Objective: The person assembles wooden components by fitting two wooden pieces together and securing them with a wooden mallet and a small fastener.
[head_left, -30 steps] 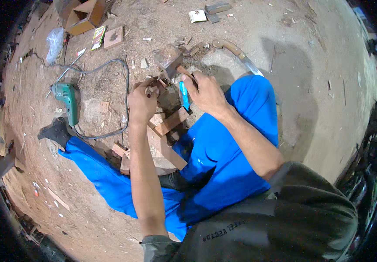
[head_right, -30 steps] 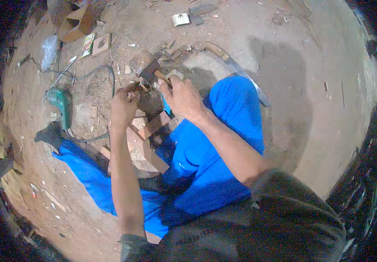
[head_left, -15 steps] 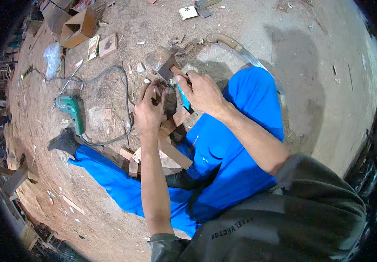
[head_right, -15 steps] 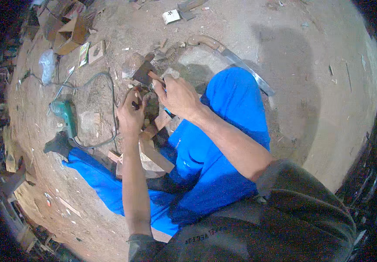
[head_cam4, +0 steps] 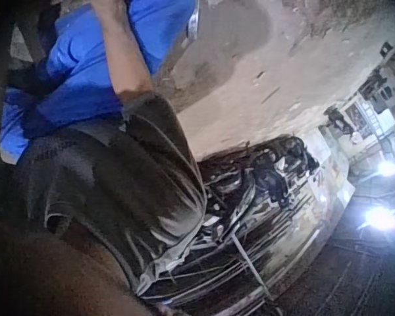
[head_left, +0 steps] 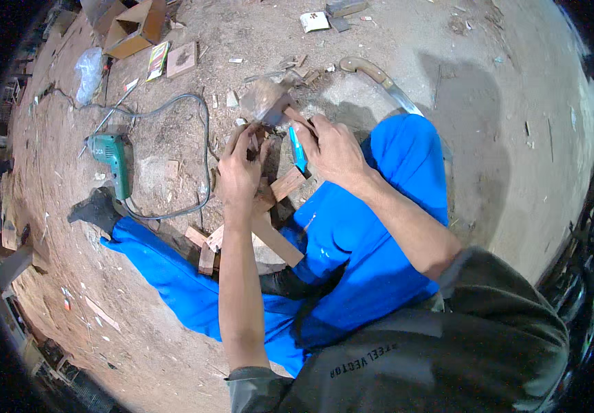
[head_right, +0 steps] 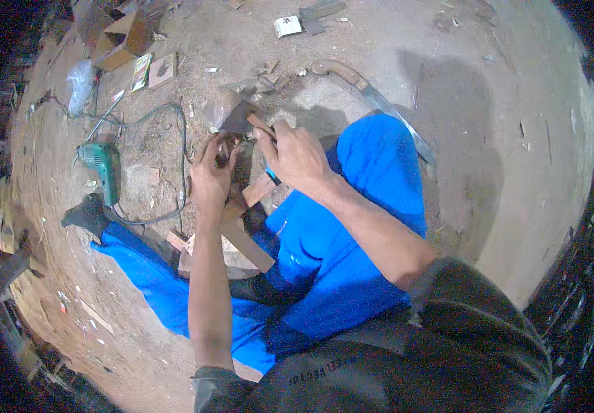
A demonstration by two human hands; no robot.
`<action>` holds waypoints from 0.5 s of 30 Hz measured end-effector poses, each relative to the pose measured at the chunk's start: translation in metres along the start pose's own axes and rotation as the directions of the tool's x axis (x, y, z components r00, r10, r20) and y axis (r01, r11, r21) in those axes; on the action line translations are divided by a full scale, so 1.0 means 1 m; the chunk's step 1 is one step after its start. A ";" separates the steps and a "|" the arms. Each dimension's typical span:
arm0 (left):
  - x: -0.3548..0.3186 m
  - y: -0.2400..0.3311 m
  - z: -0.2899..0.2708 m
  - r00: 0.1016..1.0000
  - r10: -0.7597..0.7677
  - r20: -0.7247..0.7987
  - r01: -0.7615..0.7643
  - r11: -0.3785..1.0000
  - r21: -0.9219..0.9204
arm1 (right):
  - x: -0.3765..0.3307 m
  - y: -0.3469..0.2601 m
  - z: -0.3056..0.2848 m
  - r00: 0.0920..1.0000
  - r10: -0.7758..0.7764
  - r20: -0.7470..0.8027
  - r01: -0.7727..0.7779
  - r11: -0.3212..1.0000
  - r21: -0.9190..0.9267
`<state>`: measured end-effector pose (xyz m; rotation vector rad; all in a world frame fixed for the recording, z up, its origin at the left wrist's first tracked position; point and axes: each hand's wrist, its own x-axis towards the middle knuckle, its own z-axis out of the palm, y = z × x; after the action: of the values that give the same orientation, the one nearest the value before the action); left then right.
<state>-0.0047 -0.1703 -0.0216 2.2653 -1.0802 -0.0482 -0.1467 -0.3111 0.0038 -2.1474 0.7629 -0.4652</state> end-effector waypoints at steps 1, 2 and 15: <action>-0.002 -0.005 0.002 1.000 -0.007 -0.006 0.007 1.000 -0.003 | 0.001 -0.002 0.000 0.999 -0.031 0.021 0.032 0.997 -0.074; -0.003 -0.012 0.002 1.000 -0.005 0.018 0.006 1.000 -0.011 | 0.001 -0.006 0.001 0.999 -0.036 0.028 0.038 0.996 -0.078; -0.002 -0.013 0.008 0.993 0.087 -0.077 -0.099 0.980 -0.170 | -0.001 -0.018 -0.004 0.993 0.022 -0.116 -0.011 0.995 0.099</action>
<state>0.0010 -0.1666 -0.0357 2.0443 -1.1000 -0.0247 -0.1432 -0.3032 0.0205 -2.0353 0.8054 -0.6117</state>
